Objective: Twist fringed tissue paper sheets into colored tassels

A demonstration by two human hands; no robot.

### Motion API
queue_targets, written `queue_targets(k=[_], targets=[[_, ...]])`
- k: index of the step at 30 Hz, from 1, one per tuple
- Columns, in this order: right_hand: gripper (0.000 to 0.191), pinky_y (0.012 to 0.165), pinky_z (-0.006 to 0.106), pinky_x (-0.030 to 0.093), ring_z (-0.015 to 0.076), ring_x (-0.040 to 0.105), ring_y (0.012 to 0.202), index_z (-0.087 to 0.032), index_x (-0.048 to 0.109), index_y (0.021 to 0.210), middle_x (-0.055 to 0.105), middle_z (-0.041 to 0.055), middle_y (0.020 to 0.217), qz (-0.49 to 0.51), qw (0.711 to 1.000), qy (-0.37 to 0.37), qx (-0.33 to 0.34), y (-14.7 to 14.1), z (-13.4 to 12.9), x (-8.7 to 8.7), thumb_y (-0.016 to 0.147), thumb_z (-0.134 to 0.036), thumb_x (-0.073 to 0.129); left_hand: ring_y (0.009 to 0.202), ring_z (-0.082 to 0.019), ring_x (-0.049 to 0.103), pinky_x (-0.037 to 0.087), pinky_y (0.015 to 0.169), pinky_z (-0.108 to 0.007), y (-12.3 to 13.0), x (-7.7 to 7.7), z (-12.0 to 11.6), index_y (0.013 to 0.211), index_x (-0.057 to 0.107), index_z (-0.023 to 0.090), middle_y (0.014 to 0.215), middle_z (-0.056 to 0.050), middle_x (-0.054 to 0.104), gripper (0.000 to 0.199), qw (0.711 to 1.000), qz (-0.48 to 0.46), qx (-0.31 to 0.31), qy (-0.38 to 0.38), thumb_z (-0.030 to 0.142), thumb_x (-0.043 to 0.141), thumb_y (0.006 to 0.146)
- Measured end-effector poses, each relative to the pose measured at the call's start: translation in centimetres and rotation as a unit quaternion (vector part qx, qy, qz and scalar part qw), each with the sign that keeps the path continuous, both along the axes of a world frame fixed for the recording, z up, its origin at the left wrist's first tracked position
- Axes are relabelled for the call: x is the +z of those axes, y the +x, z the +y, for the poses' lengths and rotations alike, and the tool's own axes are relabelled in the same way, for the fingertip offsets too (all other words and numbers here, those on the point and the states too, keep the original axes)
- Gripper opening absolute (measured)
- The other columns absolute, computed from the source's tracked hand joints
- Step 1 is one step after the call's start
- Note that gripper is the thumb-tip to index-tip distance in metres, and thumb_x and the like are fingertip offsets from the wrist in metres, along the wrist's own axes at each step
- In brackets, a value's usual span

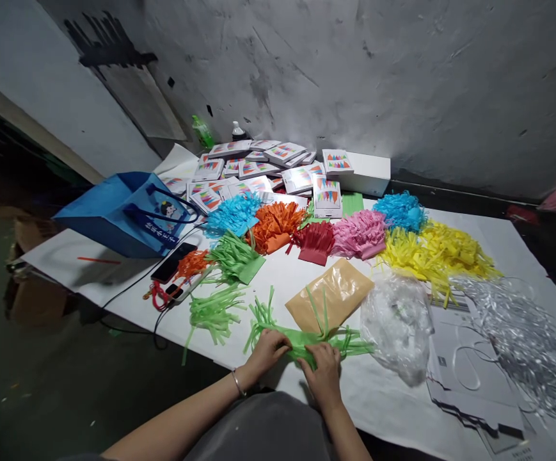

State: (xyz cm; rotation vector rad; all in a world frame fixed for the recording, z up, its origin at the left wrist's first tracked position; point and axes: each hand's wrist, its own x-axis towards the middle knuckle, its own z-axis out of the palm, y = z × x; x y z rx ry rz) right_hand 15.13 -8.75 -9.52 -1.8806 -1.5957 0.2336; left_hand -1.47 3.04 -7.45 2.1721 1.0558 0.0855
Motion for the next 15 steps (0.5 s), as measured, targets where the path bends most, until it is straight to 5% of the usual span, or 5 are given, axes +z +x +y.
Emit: queue_targets(k=[5,8,13,15], targets=[[0.019,0.092,0.041,0.036,0.0218,0.061,0.090,-0.023,0.066,0.087,0.070,0.0013,0.083,-0.037,0.998,0.007,0.041,-0.2,0.7,0.9,0.096,-0.016,0.051,0.100,-0.024,0.064,0.040,0.097,-0.045,-0.3,1.0,-0.5,0.100,0.069,0.018,0.100,-0.005,0.073,0.012,0.999,-0.020,-0.040,0.025,0.026,0.065,0.092],[0.015,0.100,0.044,0.035,0.0211,0.060,0.095,-0.021,0.065,0.090,0.067,0.0013,0.087,-0.062,0.995,0.009,0.076,-0.4,0.6,0.8,0.095,-0.014,0.053,0.109,-0.027,0.059,0.034,0.098,-0.043,-0.4,1.6,-0.9,0.115,0.065,0.021,0.115,-0.009,0.071,0.031,0.996,-0.025,-0.079,0.045,0.030,0.071,0.086],[0.010,0.089,0.038,0.047,0.0175,0.061,0.088,-0.017,0.063,0.089,0.064,-0.0003,0.087,-0.086,0.991,-0.010,0.097,-0.5,-0.4,-0.7,0.095,-0.014,0.056,0.097,-0.025,0.059,0.031,0.095,-0.044,-0.1,2.1,-1.4,0.090,0.070,0.020,0.093,-0.007,0.071,0.014,0.988,0.016,-0.142,0.058,0.023,0.057,0.094],[0.008,0.083,0.036,0.049,0.0169,0.061,0.084,-0.017,0.063,0.089,0.063,-0.0009,0.084,-0.086,0.993,-0.027,0.075,-0.4,-0.7,-1.4,0.095,-0.016,0.058,0.099,-0.027,0.059,0.032,0.095,-0.045,0.0,2.3,-1.5,0.096,0.069,0.019,0.097,-0.008,0.071,0.012,0.985,0.035,-0.157,0.057,0.028,0.062,0.092]])
